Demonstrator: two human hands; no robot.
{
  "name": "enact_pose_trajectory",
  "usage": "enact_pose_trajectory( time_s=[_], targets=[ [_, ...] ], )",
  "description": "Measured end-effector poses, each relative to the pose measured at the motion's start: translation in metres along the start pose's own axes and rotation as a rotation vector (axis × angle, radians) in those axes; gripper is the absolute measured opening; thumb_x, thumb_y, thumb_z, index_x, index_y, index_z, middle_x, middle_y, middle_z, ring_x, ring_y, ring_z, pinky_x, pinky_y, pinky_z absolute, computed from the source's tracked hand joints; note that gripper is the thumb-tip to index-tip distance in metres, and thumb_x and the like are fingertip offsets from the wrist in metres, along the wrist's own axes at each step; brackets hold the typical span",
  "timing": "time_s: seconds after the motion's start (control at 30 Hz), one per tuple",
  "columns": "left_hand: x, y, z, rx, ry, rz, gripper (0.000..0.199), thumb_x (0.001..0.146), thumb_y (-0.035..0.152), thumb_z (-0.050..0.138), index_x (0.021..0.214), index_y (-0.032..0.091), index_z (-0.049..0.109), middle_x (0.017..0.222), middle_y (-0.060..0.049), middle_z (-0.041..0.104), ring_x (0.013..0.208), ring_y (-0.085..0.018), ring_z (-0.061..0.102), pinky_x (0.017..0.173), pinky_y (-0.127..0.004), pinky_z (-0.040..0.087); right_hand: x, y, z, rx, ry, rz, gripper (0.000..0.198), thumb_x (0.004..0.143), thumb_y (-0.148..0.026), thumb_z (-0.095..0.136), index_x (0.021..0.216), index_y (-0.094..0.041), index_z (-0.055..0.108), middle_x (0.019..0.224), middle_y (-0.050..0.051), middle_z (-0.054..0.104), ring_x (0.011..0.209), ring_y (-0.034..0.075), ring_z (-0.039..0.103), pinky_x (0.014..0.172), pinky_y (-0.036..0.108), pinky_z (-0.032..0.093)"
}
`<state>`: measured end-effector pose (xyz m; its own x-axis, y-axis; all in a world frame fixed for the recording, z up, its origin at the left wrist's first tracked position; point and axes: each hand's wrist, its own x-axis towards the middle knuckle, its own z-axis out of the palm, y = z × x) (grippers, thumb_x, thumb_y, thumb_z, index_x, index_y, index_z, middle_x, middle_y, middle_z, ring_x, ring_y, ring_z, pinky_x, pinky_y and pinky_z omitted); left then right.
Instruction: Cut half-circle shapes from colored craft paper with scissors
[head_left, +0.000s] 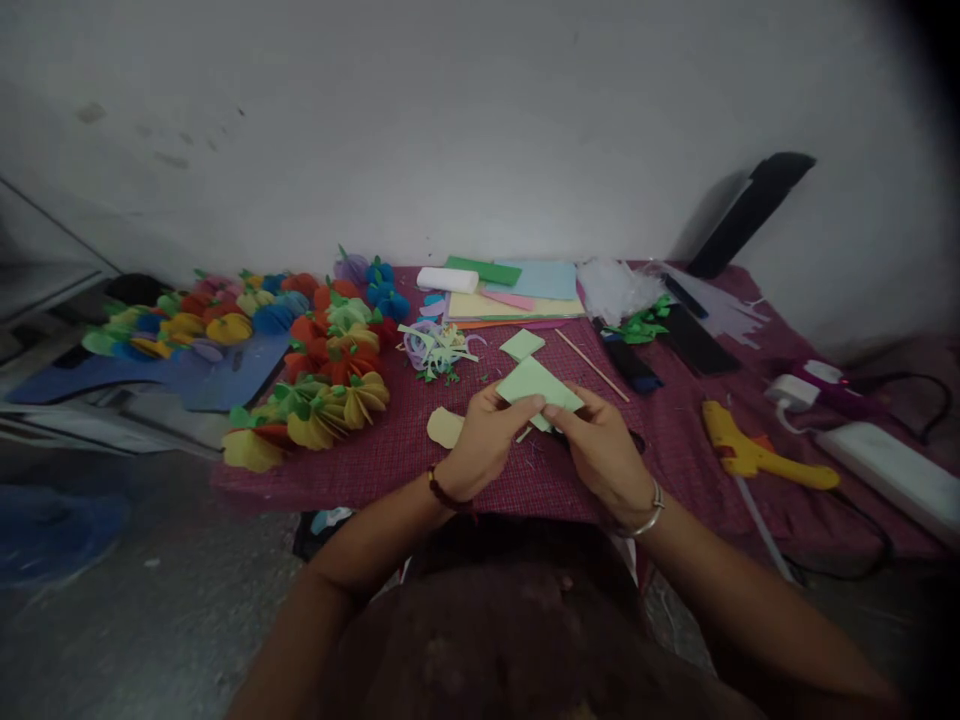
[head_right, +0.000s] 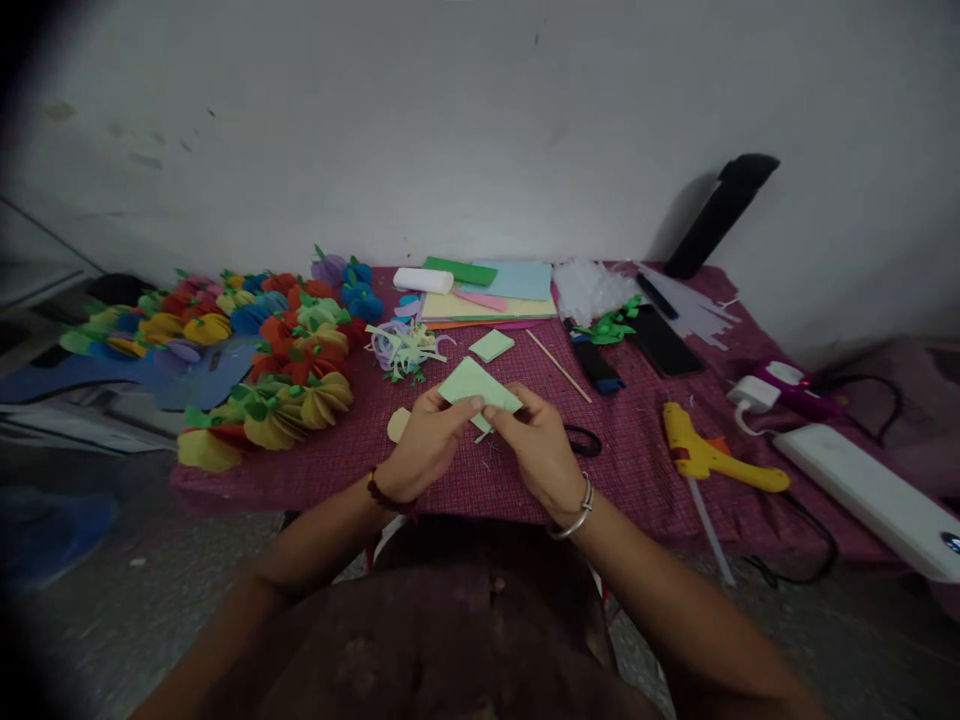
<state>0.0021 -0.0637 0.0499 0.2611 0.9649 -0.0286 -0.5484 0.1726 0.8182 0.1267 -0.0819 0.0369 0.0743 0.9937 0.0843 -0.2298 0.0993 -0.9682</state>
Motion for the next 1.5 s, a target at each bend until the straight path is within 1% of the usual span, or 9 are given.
enact_pose_trajectory(
  time_s=[0.13, 0.3, 0.43, 0.57, 0.67, 0.8, 0.93, 1.13, 1.5],
  targets=[
    [0.016, 0.004, -0.007, 0.001, 0.07, 0.037, 0.032, 0.055, 0.027, 0.09, 0.08, 0.015, 0.073, 0.075, 0.0, 0.073, 0.063, -0.01, 0.061, 0.066, -0.024, 0.048, -0.002, 0.0, -0.023, -0.341, -0.133, -0.088, 0.026, 0.086, -0.041, 0.068, 0.103, -0.021, 0.064, 0.096, 0.004, 0.072, 0.088, 0.02, 0.066, 0.083, 0.035, 0.053],
    [0.04, 0.027, -0.03, 0.103, 0.042, 0.105, 0.033, 0.053, 0.024, 0.09, 0.08, 0.014, 0.074, 0.075, -0.002, 0.075, 0.064, -0.011, 0.063, 0.07, -0.026, 0.049, -0.028, 0.011, -0.092, -1.266, -0.209, -0.315, 0.032, 0.091, -0.027, 0.057, 0.122, -0.019, 0.063, 0.117, 0.013, 0.068, 0.107, 0.031, 0.065, 0.098, 0.049, 0.05],
    [0.054, 0.036, -0.043, 0.143, 0.016, 0.122, 0.033, 0.054, 0.027, 0.09, 0.078, 0.014, 0.072, 0.073, -0.001, 0.074, 0.063, -0.012, 0.063, 0.067, -0.026, 0.048, -0.048, 0.023, -0.123, -1.448, -0.238, -0.353, 0.036, 0.094, -0.03, 0.055, 0.126, -0.017, 0.063, 0.121, 0.015, 0.067, 0.105, 0.029, 0.067, 0.093, 0.045, 0.055],
    [0.06, 0.032, -0.048, 0.09, 0.035, 0.09, 0.031, 0.055, 0.026, 0.088, 0.078, 0.014, 0.071, 0.073, -0.001, 0.073, 0.065, -0.013, 0.065, 0.066, -0.026, 0.048, -0.045, 0.018, -0.123, -1.522, -0.28, -0.297, 0.051, 0.084, -0.023, 0.06, 0.135, -0.018, 0.059, 0.118, 0.015, 0.068, 0.099, 0.031, 0.069, 0.088, 0.046, 0.056],
    [0.061, 0.03, -0.05, 0.026, 0.032, 0.023, 0.028, 0.055, 0.021, 0.086, 0.076, 0.013, 0.069, 0.073, -0.002, 0.073, 0.068, -0.015, 0.068, 0.069, -0.027, 0.05, -0.033, 0.008, -0.12, -1.426, -0.256, -0.142, 0.051, 0.078, -0.022, 0.062, 0.129, -0.018, 0.061, 0.111, 0.014, 0.071, 0.094, 0.031, 0.071, 0.085, 0.046, 0.057],
    [0.062, 0.031, -0.052, -0.12, 0.088, -0.108, 0.026, 0.061, 0.011, 0.077, 0.085, 0.014, 0.068, 0.072, -0.001, 0.073, 0.069, -0.014, 0.069, 0.073, -0.026, 0.052, -0.033, -0.011, -0.114, -0.98, -0.199, 0.083, 0.045, 0.081, -0.044, 0.069, 0.119, -0.022, 0.06, 0.103, 0.009, 0.074, 0.091, 0.028, 0.072, 0.078, 0.037, 0.059],
    [0.061, 0.032, -0.053, -0.182, 0.137, -0.214, 0.018, 0.066, 0.006, 0.07, 0.082, 0.014, 0.065, 0.074, 0.0, 0.073, 0.067, -0.012, 0.068, 0.071, -0.024, 0.053, -0.048, -0.031, -0.091, -0.594, -0.399, 0.204, 0.046, 0.091, -0.048, 0.063, 0.13, -0.024, 0.055, 0.099, 0.009, 0.074, 0.088, 0.024, 0.071, 0.077, 0.034, 0.057],
    [0.055, 0.031, -0.051, -0.116, 0.09, -0.035, 0.027, 0.057, 0.013, 0.079, 0.079, 0.015, 0.064, 0.073, 0.001, 0.071, 0.063, -0.011, 0.064, 0.064, -0.023, 0.049, -0.047, -0.029, -0.058, -0.433, -0.569, 0.256, 0.054, 0.097, -0.045, 0.057, 0.144, -0.021, 0.047, 0.093, 0.009, 0.069, 0.084, 0.02, 0.065, 0.076, 0.034, 0.053],
    [0.047, 0.035, -0.045, -0.085, 0.184, 0.172, 0.032, 0.056, 0.023, 0.081, 0.082, 0.016, 0.064, 0.074, 0.002, 0.07, 0.063, -0.01, 0.06, 0.061, -0.023, 0.044, -0.043, -0.011, -0.034, -0.196, -0.444, 0.306, 0.06, 0.093, -0.052, 0.062, 0.145, -0.025, 0.05, 0.089, 0.004, 0.057, 0.08, 0.017, 0.056, 0.085, 0.039, 0.055]
  ],
)
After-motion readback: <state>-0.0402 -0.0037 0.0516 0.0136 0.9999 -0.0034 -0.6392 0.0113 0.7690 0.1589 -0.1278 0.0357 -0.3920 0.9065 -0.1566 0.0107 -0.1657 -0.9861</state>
